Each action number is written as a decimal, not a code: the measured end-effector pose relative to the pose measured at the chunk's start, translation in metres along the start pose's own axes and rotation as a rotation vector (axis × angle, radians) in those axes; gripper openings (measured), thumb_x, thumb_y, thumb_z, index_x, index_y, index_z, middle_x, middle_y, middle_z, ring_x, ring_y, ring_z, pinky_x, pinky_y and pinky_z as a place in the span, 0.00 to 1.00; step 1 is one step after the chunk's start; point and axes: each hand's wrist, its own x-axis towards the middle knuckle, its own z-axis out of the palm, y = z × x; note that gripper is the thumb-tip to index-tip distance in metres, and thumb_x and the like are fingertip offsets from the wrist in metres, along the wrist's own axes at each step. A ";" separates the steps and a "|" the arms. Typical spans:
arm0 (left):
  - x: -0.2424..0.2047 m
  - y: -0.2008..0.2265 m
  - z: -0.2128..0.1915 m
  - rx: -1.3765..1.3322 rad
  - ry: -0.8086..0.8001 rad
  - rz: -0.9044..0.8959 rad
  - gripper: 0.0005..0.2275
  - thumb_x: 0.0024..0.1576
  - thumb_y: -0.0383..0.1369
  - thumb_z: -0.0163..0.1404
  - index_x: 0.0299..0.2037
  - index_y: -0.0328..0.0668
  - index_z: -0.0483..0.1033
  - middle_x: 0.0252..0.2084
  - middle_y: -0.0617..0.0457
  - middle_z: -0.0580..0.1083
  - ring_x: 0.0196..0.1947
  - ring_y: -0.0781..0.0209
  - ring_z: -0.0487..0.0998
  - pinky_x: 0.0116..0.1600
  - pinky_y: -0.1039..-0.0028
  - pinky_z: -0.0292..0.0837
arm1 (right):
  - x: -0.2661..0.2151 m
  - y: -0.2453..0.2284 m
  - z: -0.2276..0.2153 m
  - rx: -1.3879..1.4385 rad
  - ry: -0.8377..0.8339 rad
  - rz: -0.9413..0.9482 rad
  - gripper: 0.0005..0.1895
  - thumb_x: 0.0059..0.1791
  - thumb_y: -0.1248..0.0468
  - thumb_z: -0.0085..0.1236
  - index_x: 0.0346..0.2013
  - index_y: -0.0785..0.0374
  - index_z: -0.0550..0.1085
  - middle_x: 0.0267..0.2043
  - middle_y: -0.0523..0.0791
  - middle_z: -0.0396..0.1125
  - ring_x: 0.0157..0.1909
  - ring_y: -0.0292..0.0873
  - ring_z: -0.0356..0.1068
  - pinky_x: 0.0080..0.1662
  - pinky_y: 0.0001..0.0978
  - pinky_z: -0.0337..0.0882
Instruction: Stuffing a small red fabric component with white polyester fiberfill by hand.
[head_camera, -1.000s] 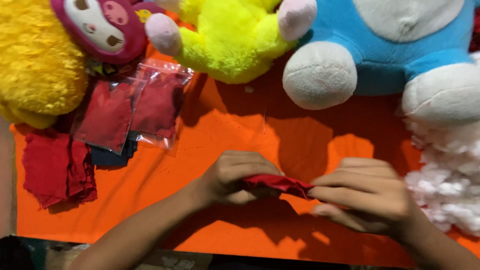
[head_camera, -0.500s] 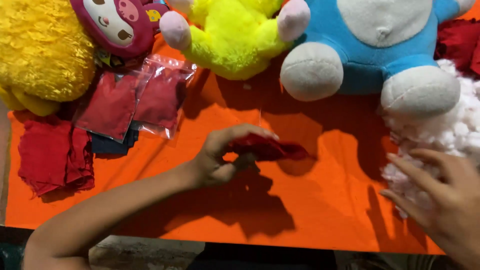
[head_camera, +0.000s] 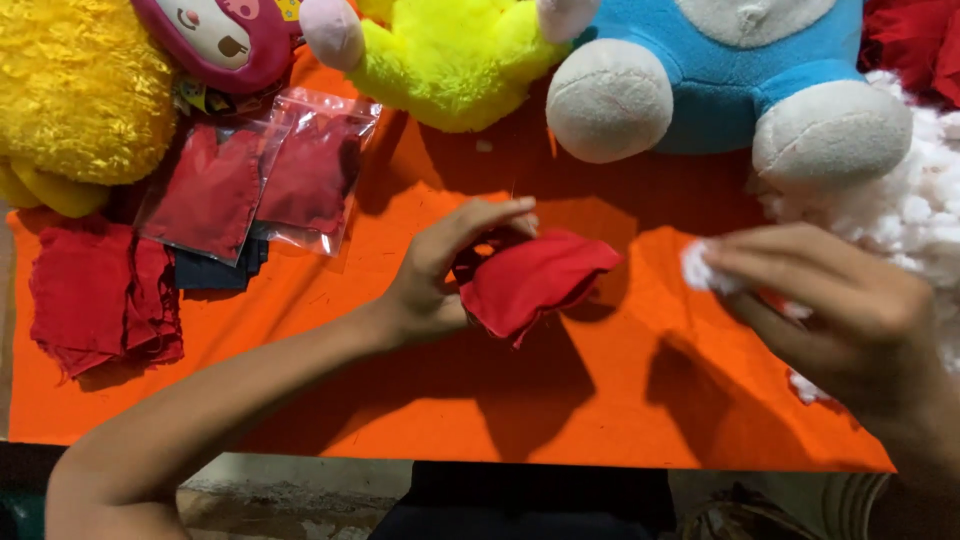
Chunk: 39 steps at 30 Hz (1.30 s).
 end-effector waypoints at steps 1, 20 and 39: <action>0.001 -0.001 0.000 0.002 -0.002 0.001 0.25 0.64 0.31 0.57 0.68 0.36 0.61 0.56 0.40 0.71 0.57 0.52 0.77 0.68 0.67 0.76 | 0.003 0.005 0.009 0.000 0.003 0.000 0.16 0.47 0.73 0.66 0.50 0.72 0.78 0.48 0.57 0.75 0.46 0.50 0.76 0.50 0.36 0.78; 0.001 -0.036 0.009 -0.010 0.138 0.013 0.26 0.54 0.33 0.66 0.61 0.32 0.72 0.42 0.49 0.73 0.41 0.60 0.77 0.53 0.74 0.73 | 0.026 0.002 0.111 0.444 0.090 -0.008 0.09 0.49 0.73 0.59 0.43 0.65 0.80 0.39 0.49 0.77 0.39 0.55 0.78 0.39 0.43 0.77; 0.014 -0.029 -0.015 0.172 -0.244 -0.069 0.30 0.63 0.49 0.49 0.65 0.33 0.59 0.58 0.37 0.70 0.53 0.40 0.74 0.57 0.58 0.72 | 0.036 0.017 0.100 0.451 0.238 -0.091 0.07 0.48 0.72 0.60 0.40 0.73 0.75 0.43 0.58 0.75 0.42 0.50 0.79 0.44 0.37 0.77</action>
